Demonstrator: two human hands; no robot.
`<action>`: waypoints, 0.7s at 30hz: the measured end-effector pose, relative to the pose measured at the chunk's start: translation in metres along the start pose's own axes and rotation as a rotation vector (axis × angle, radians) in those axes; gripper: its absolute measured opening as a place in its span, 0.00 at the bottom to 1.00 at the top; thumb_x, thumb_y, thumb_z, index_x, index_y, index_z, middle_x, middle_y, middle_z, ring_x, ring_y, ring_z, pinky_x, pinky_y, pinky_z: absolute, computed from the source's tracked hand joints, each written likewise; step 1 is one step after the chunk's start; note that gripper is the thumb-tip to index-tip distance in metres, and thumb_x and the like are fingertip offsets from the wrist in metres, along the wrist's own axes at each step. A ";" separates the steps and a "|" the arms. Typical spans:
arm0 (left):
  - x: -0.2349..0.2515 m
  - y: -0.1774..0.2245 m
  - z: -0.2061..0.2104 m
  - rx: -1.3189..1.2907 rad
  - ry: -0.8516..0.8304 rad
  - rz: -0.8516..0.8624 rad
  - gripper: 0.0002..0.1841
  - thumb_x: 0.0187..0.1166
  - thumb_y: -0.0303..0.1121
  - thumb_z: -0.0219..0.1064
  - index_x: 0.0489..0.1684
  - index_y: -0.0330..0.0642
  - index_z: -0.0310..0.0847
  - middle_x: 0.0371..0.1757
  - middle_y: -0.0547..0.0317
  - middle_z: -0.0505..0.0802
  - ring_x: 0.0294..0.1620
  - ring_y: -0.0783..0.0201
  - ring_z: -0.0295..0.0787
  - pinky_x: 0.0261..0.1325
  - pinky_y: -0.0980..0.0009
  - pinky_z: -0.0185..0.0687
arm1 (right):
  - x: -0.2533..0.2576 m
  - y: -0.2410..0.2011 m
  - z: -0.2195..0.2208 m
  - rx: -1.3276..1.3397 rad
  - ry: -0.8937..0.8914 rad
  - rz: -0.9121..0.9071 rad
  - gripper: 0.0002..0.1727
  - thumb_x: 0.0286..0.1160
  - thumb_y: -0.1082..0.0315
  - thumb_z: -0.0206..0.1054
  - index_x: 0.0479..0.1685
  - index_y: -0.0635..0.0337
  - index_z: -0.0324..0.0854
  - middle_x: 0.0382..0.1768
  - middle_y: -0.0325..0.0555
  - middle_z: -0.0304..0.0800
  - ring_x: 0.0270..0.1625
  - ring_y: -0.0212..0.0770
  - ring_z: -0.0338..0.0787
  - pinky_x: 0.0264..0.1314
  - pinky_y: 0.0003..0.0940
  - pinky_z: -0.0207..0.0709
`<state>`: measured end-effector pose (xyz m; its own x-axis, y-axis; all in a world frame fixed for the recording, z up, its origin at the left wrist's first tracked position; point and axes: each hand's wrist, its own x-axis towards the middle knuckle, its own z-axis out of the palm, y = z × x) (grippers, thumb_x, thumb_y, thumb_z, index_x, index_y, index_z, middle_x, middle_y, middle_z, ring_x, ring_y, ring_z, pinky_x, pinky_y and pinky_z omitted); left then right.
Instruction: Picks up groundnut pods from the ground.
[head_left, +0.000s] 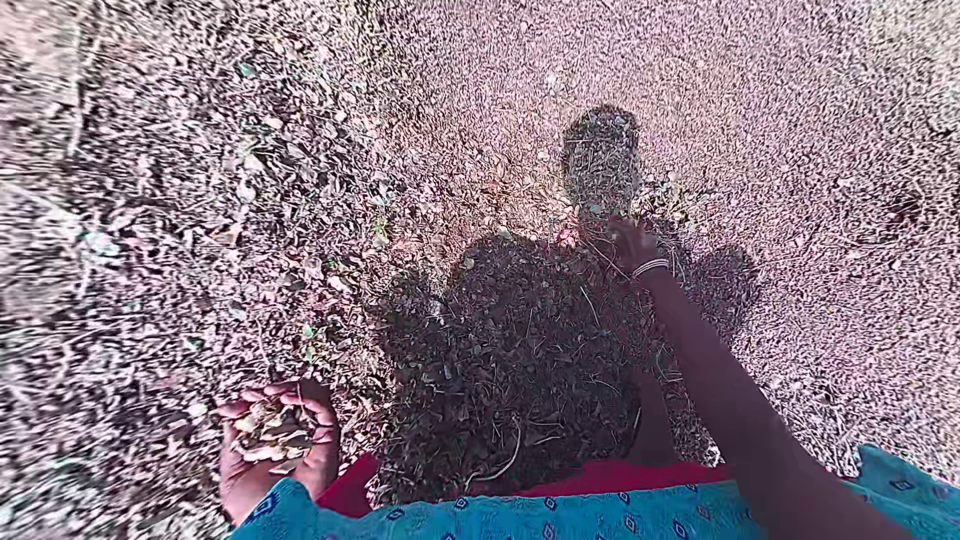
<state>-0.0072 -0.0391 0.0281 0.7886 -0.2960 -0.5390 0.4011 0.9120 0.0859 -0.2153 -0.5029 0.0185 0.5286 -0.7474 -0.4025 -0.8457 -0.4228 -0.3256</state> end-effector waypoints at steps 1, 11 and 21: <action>-0.002 -0.005 0.007 0.015 0.026 0.014 0.30 0.92 0.48 0.32 0.38 0.40 0.81 0.42 0.51 0.94 0.44 0.57 0.96 0.42 0.67 0.94 | 0.003 0.004 0.000 -0.156 -0.082 0.034 0.27 0.93 0.65 0.51 0.90 0.56 0.64 0.66 0.74 0.85 0.69 0.74 0.85 0.74 0.72 0.70; -0.009 -0.013 0.022 0.070 0.131 0.047 0.30 0.92 0.50 0.34 0.35 0.45 0.82 0.39 0.56 0.94 0.42 0.64 0.96 0.39 0.76 0.92 | -0.001 0.026 -0.074 -0.011 0.425 0.007 0.17 0.90 0.67 0.54 0.64 0.69 0.81 0.51 0.71 0.90 0.55 0.69 0.90 0.62 0.69 0.76; -0.006 -0.013 0.017 0.021 0.038 -0.015 0.30 0.92 0.49 0.35 0.33 0.45 0.83 0.39 0.56 0.92 0.44 0.63 0.95 0.43 0.76 0.91 | -0.006 -0.004 -0.063 0.119 -0.350 -0.133 0.14 0.89 0.69 0.60 0.60 0.63 0.88 0.31 0.43 0.85 0.25 0.29 0.74 0.32 0.30 0.72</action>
<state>-0.0090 -0.0537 0.0447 0.7646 -0.2981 -0.5714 0.4224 0.9014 0.0950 -0.2199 -0.5289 0.0767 0.6438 -0.4615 -0.6104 -0.7643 -0.4270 -0.4832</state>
